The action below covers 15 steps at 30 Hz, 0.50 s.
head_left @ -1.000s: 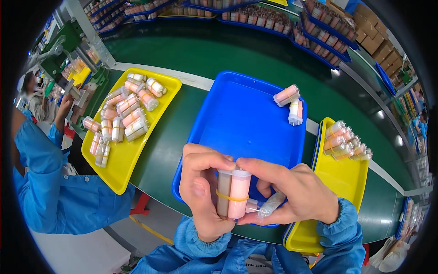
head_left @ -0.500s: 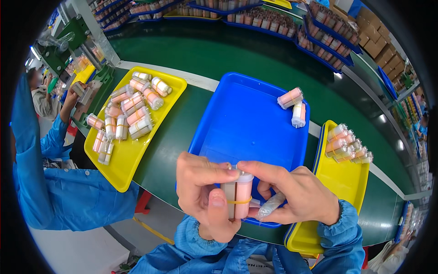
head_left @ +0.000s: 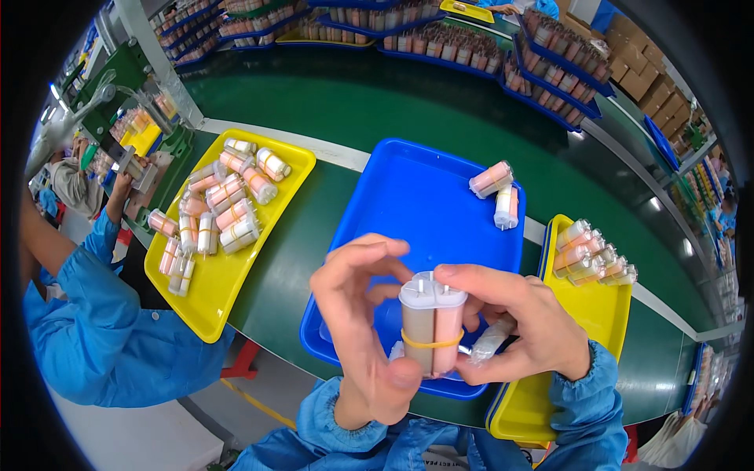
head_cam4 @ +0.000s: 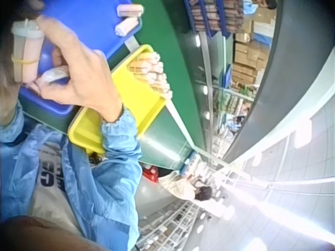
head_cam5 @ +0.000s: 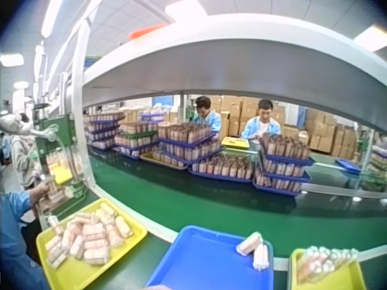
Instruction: The person picks up small white cylindrical objects from a blue tray and inserts a thin white rod into the center of each one. They then place the assembled items into a yellow tray. The person repeats this process for multiple units, handling them one at a time.
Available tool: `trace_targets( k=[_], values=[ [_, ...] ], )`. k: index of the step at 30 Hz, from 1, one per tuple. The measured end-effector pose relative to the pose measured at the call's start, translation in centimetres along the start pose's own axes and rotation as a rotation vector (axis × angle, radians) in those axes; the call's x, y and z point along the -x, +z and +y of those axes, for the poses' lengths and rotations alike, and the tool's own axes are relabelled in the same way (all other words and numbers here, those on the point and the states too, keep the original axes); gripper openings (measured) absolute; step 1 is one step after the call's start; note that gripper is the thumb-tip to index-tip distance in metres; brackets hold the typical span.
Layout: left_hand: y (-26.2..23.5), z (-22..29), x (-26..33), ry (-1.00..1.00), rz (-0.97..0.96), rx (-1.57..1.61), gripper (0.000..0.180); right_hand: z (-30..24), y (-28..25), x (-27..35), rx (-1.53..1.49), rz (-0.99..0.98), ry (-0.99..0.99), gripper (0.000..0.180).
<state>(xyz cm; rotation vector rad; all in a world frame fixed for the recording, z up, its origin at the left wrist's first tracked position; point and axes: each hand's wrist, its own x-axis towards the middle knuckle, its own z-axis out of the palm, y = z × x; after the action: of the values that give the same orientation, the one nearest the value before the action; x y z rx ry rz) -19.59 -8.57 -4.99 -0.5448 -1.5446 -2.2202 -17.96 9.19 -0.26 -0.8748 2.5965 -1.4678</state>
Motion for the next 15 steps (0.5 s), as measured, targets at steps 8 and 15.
trace_targets(
  k=[8, 15],
  values=[
    [0.5, 1.9, 0.0, -0.379, -0.158, 0.016, 0.073, 0.3, -0.9, -0.4, 0.009, 0.015, -0.046, 0.083],
    [0.1, 1.3, -0.6, -0.585, -0.188, 0.301, 0.051, -0.1, -2.9, 0.3, 0.119, 0.180, 0.002, 0.078]
  ],
)
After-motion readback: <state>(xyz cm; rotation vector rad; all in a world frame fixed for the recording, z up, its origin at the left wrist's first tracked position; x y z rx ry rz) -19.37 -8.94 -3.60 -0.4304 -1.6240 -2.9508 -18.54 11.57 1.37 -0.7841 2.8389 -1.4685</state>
